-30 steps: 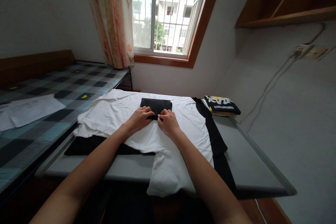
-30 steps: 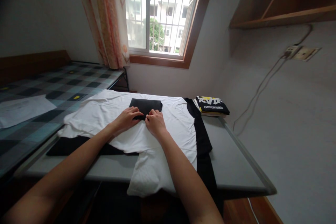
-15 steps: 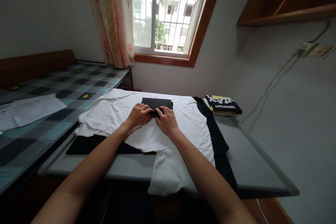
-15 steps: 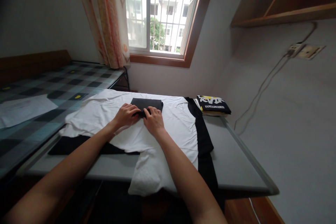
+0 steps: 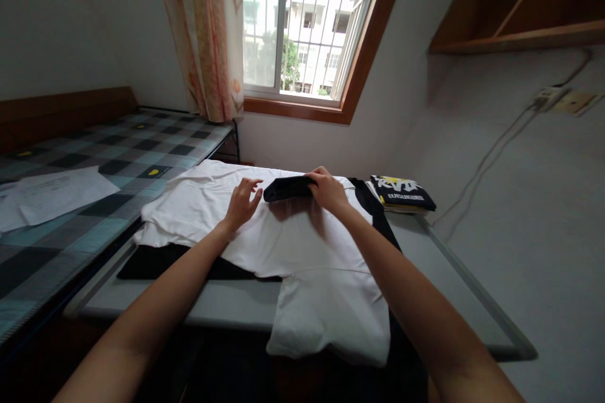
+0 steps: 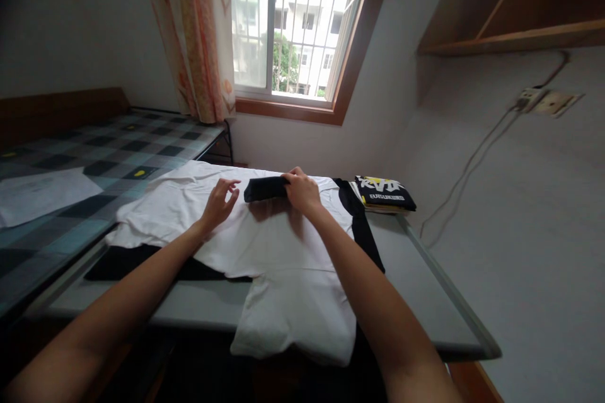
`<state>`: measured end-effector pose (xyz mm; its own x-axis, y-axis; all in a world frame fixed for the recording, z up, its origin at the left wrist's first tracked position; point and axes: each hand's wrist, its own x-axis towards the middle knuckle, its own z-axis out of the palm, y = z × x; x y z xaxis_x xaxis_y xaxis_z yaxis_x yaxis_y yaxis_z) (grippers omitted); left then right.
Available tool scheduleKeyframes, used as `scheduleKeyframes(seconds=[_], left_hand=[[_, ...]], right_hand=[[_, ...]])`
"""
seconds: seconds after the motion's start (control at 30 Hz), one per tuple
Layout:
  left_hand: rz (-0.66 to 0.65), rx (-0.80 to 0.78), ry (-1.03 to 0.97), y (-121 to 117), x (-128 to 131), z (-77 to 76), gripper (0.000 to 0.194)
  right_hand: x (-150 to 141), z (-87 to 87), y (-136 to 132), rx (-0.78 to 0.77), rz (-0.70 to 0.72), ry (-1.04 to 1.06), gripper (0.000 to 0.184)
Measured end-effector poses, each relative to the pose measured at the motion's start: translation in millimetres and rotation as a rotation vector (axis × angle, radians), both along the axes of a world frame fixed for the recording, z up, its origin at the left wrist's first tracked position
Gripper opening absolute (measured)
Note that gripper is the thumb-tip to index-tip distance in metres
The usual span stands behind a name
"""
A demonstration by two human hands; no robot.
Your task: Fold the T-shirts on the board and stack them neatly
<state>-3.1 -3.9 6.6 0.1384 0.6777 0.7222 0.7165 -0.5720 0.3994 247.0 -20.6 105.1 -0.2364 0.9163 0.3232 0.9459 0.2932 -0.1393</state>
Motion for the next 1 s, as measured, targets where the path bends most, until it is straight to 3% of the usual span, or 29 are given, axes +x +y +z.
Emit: scheduleKeyframes(seconds=[0.1, 0.23, 0.33, 0.4, 0.47, 0.53, 0.6, 0.67, 0.77, 0.83, 0.9, 1.0], left_hand=[[-0.064, -0.148, 0.045, 5, 1, -4.8, 0.026], [-0.122, -0.263, 0.234, 5, 5, -7.6, 0.028], [-0.116, -0.256, 0.302, 3, 7, -8.0, 0.03], [-0.106, -0.252, 0.315, 3, 7, -8.5, 0.03], [-0.105, -0.256, 0.311, 4, 7, -9.6, 0.028], [-0.111, -0.265, 0.302, 6, 8, -11.0, 0.025], [-0.12, -0.268, 0.301, 7, 9, -12.3, 0.023], [-0.124, -0.264, 0.306, 8, 9, -12.9, 0.022], [-0.123, -0.267, 0.311, 8, 9, -12.7, 0.022], [-0.128, -0.272, 0.308, 7, 9, -12.5, 0.023], [-0.136, -0.271, 0.303, 8, 10, -12.9, 0.023], [-0.142, -0.272, 0.297, 9, 10, -13.8, 0.024]], right_hand=[[42, 41.0, 7, -0.086, 0.058, 0.014, 0.034], [97, 79.2, 9, -0.427, 0.185, -0.081, 0.03], [133, 97.7, 11, -0.591, 0.164, -0.152, 0.026], [157, 111.2, 13, -0.609, 0.075, -0.214, 0.025], [181, 126.0, 15, -0.475, -0.128, -0.272, 0.027], [204, 137.5, 16, -0.137, -0.378, -0.275, 0.027], [224, 138.7, 15, 0.219, -0.436, -0.231, 0.03], [240, 124.0, 14, 0.418, -0.42, -0.17, 0.035], [253, 72.6, 14, 0.426, -0.443, -0.181, 0.042], [259, 28.6, 17, 0.248, -0.501, -0.253, 0.042], [263, -11.2, 19, -0.063, -0.528, -0.321, 0.045], [267, -45.8, 20, -0.106, -0.618, -0.339, 0.045]])
